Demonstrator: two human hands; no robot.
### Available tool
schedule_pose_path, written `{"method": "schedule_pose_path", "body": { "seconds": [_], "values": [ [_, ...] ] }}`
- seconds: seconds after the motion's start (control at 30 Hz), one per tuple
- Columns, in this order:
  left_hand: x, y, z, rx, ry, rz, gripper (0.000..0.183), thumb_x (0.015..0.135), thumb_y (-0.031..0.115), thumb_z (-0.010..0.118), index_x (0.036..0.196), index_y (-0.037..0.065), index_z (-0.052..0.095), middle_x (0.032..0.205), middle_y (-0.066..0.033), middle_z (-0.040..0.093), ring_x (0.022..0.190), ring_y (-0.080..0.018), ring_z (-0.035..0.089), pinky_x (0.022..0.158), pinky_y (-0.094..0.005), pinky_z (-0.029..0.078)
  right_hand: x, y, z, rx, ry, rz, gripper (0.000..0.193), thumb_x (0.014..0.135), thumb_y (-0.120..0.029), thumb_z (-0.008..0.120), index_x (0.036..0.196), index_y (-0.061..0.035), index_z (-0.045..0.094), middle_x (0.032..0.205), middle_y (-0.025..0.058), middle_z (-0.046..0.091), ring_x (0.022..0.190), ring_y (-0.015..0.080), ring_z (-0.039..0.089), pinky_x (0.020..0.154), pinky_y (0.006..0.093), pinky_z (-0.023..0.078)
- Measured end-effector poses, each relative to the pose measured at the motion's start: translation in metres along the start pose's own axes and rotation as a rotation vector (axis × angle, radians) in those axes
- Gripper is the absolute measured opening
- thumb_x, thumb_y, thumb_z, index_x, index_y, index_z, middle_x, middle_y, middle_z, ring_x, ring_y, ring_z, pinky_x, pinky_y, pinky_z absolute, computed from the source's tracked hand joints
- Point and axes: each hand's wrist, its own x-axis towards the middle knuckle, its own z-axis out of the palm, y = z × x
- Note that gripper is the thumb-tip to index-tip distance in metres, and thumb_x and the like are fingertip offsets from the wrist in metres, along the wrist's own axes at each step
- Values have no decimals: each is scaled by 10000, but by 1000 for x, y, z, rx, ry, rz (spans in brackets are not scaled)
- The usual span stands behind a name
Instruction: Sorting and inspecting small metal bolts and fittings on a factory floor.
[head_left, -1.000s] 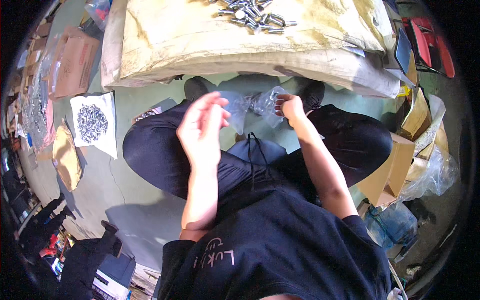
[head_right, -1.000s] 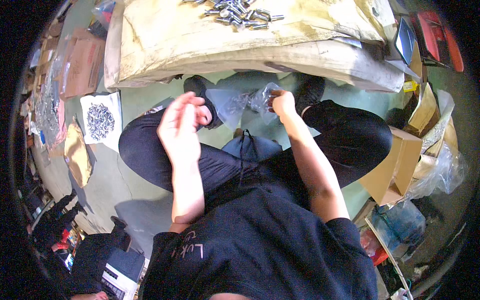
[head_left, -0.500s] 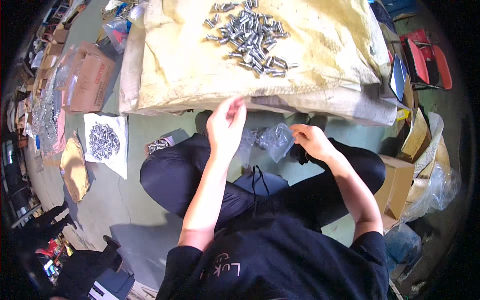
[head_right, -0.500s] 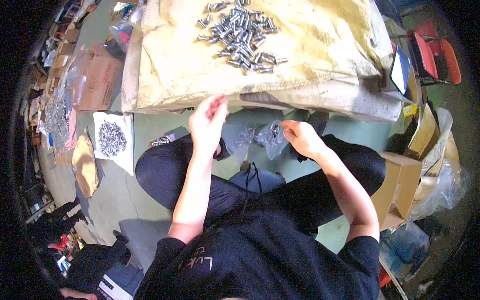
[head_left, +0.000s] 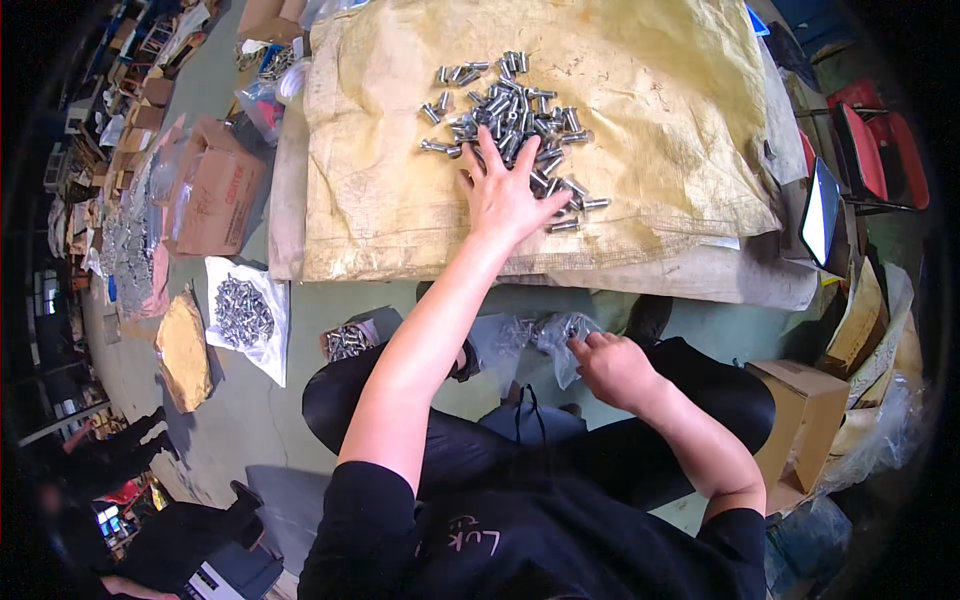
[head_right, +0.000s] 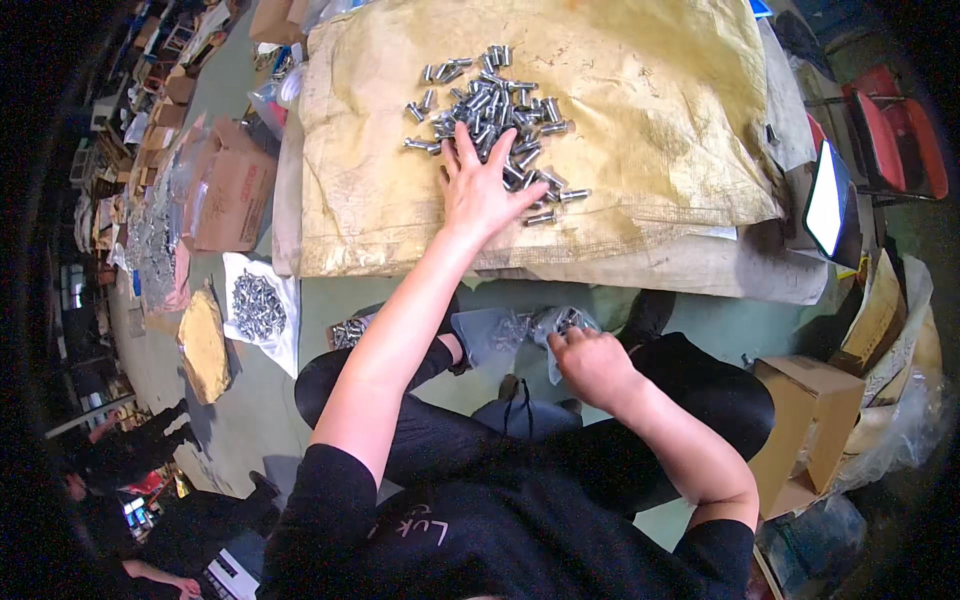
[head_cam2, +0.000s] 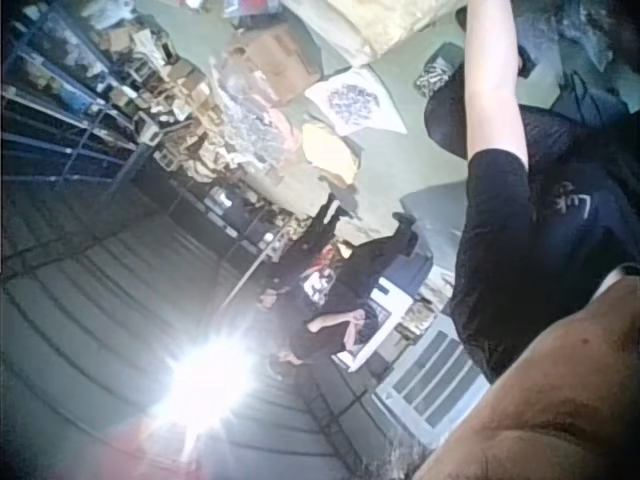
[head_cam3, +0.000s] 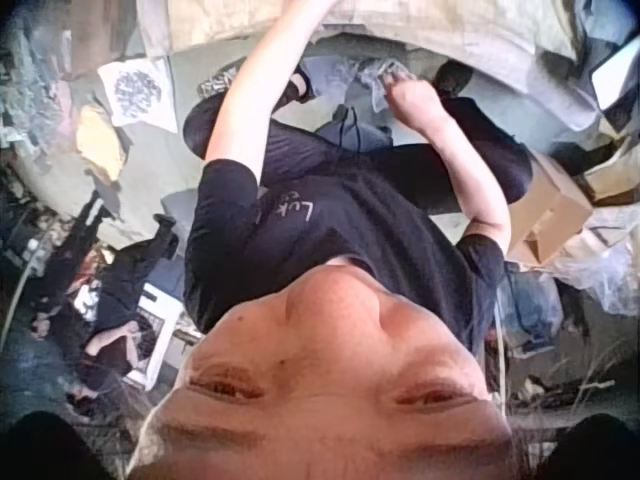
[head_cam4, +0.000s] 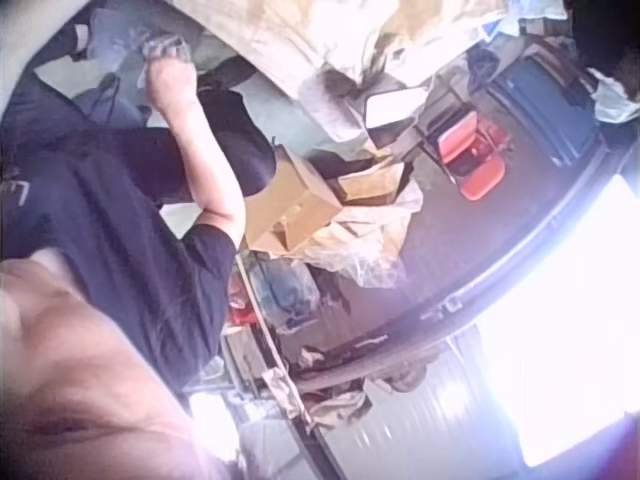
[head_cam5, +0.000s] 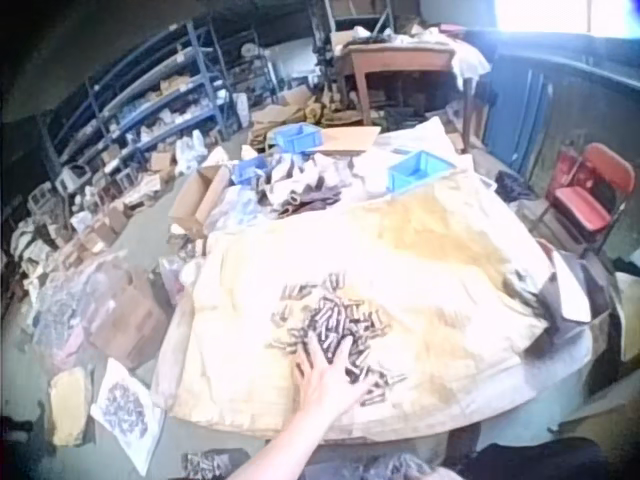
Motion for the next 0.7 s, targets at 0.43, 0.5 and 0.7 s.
{"method": "schedule_pose_path", "body": {
  "seconds": [0.43,0.5,0.7],
  "values": [
    [-11,-11,-1,-74,115,213,457,639,349,652,1043,156,563,1174,-188,379,1021,-361,401,813,-479,390,-5,-11,6,-60,-106,-69,301,710,-115,510,998,-31,539,782,97,571,729,225,584,608,317,469],
    [-13,-5,-11,-52,51,187,505,618,364,653,1063,145,558,1165,-198,392,1048,-362,396,865,-445,374,-5,-12,6,-62,-115,-68,290,713,-115,507,989,-33,541,785,98,572,730,224,585,605,316,469],
    [-10,0,-11,118,-45,109,536,605,355,629,1098,180,515,1177,-179,358,1037,-357,400,807,-495,382,-4,-16,6,-47,-127,-49,245,721,-116,501,949,-36,544,788,101,574,733,224,584,595,321,464]
  ]
}}
